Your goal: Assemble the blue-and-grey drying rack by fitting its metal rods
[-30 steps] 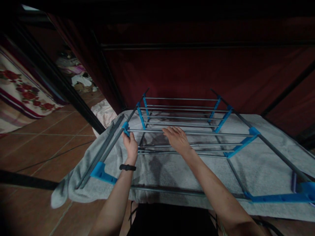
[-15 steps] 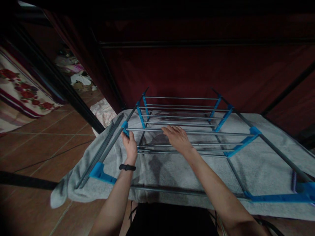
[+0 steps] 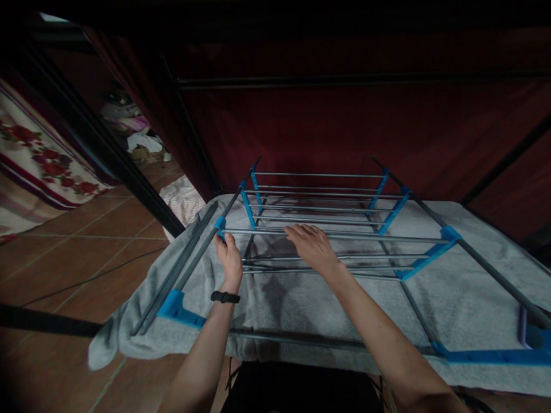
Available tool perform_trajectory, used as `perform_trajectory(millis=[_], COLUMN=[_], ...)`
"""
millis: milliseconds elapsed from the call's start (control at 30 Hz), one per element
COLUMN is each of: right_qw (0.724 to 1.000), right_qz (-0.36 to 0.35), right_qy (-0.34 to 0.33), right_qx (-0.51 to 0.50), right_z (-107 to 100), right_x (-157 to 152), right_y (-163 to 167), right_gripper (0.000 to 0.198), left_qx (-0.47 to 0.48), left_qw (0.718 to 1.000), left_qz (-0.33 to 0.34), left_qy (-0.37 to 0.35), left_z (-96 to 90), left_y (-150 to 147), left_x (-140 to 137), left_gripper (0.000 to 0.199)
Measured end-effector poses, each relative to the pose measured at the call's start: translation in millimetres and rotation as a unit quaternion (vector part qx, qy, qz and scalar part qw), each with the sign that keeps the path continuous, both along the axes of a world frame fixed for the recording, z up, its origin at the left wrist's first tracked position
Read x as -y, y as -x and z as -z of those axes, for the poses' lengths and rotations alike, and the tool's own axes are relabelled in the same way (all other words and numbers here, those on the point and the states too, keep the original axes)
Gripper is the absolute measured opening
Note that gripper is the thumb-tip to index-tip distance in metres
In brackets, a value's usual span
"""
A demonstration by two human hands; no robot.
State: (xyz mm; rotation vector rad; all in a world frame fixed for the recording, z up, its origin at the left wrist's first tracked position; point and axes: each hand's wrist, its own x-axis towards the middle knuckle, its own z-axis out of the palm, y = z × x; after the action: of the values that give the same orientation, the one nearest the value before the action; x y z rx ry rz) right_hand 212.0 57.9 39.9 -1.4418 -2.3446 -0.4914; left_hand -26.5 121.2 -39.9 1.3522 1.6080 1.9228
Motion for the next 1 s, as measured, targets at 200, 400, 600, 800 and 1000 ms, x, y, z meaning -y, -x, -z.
perform_trajectory(millis=[200, 400, 600, 800, 1000], right_qw=[1.0, 0.996, 0.989, 0.987, 0.986], right_qz=[-0.005, 0.006, 0.006, 0.014, 0.021], right_qy=[0.019, 0.089, 0.142, 0.154, 0.148], right_qx=[-0.006, -0.019, -0.034, -0.053, -0.072], right_z=[-0.5, -7.3, -16.3, -20.8, -13.8], right_x=[-2.5, -3.2, -2.9, -0.8, -1.4], right_y=[-2.0, -3.8, -3.3, -2.0, -3.0], right_gripper=[0.03, 0.035, 0.037, 0.036, 0.035], left_qx=[0.009, 0.013, 0.009, 0.009, 0.0], left_qw=[1.0, 1.0, 0.999, 1.0, 1.0], left_qz=[-0.009, -0.014, -0.011, -0.021, -0.026], left_qy=[0.0, -0.007, -0.029, -0.017, -0.014], left_z=[0.0, 1.6, 2.0, 3.2, 6.9], left_y=[-1.2, -1.6, -3.6, -3.9, -2.1], left_x=[-1.8, -3.2, -3.6, -5.0, -8.0], left_gripper=[0.043, 0.041, 0.041, 0.038, 0.038])
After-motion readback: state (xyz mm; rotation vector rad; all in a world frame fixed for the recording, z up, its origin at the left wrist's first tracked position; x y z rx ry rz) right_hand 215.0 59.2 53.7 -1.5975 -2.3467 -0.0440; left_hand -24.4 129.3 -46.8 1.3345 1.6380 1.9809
